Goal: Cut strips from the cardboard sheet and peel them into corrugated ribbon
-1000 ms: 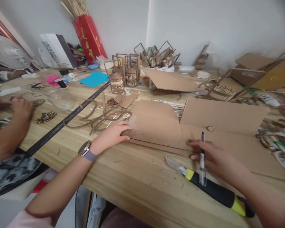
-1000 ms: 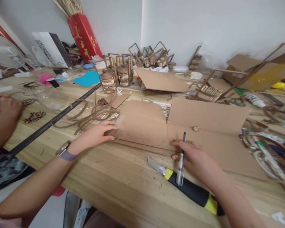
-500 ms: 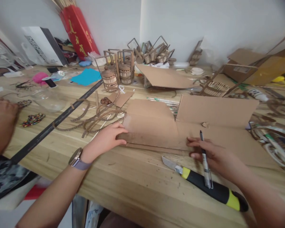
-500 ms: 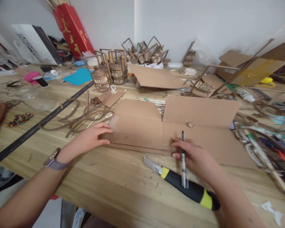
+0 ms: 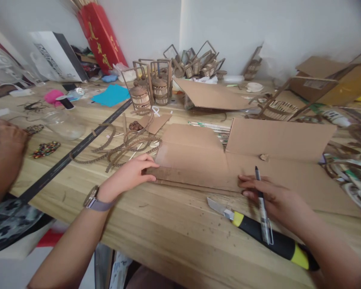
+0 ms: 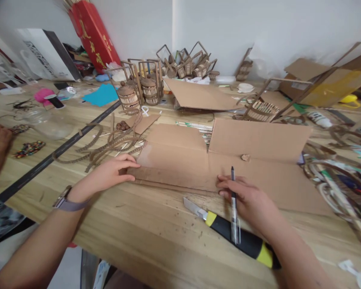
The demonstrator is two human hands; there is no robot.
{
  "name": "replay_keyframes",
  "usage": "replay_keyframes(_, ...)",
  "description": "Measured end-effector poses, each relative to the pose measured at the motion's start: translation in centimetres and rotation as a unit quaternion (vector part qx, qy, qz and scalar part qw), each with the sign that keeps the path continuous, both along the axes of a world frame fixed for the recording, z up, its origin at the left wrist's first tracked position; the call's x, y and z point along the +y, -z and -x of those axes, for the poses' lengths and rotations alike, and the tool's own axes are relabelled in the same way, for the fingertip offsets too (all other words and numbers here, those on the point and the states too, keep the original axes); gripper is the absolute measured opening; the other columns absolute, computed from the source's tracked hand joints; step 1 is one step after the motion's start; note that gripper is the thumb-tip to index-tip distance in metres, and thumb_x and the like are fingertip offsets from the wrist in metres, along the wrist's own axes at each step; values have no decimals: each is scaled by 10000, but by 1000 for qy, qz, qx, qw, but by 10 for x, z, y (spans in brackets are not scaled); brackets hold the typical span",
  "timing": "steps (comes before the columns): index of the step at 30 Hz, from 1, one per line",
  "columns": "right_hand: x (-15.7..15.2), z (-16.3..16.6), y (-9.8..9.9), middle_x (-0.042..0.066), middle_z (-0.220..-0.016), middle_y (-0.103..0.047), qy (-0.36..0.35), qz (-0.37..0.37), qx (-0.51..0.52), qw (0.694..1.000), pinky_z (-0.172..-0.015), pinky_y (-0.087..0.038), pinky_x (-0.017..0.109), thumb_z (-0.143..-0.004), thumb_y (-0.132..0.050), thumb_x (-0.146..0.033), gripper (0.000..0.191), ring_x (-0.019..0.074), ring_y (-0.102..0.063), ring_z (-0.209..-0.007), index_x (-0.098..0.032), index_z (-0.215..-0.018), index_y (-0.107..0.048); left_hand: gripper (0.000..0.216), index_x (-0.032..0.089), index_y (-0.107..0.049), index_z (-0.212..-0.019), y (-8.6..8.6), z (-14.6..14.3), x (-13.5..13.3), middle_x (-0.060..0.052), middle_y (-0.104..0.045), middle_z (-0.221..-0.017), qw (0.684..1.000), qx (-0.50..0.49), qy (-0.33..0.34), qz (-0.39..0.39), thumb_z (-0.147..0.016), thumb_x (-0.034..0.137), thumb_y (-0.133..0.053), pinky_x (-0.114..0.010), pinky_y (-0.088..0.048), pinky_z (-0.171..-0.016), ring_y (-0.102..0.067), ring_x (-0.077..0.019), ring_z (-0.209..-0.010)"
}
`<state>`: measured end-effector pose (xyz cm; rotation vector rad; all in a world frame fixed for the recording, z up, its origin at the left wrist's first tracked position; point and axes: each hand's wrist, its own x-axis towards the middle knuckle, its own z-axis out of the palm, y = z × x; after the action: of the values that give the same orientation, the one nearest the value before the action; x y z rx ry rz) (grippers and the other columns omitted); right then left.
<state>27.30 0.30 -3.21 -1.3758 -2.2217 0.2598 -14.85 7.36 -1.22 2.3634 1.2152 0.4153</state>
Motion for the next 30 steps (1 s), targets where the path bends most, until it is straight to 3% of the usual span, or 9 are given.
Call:
replay_keyframes(9,-1,5,-4,95,-1048,-760,18,16,-7,1000,-861,-592,382,-897,-538,-373,244,241,-720,-969,-231,-919,-735,321,195,-690,-1139,0,1,-1,-45,-606,-1078,1000,9,5,-12,-828,262,-734,-314,-458,-907,-588,-192,-1011)
replay_keyframes(17,1,4,-4,74,-1015,-769,7,-21,-16,1000,-802,-619,382,-889,-542,-387,241,238,-738,-915,-241,-906,-732,325,209,-692,-1157,-3,1,-1,-46,-611,-1073,1000,11,7,-9,-835,245,-722,-309,-460,-903,-587,-187,-995)
replay_keyframes(24,5,9,-11,45,-936,-779,-30,-112,-39,993,-703,-639,347,-902,-505,-389,248,224,-753,-800,-260,-873,-716,346,181,-690,-1175,-5,1,-2,-70,-619,-1100,1000,11,9,-4,-835,231,-727,-317,-462,-931,-590,-206,-1046)
replay_keyframes(30,9,7,-7,40,-914,-780,-30,-105,-29,994,-696,-639,342,-895,-511,-392,244,219,-752,-784,-267,-867,-719,347,191,-688,-1186,-5,4,0,-71,-629,-1123,1000,8,13,2,-841,224,-717,-314,-462,-943,-597,-208,-1063)
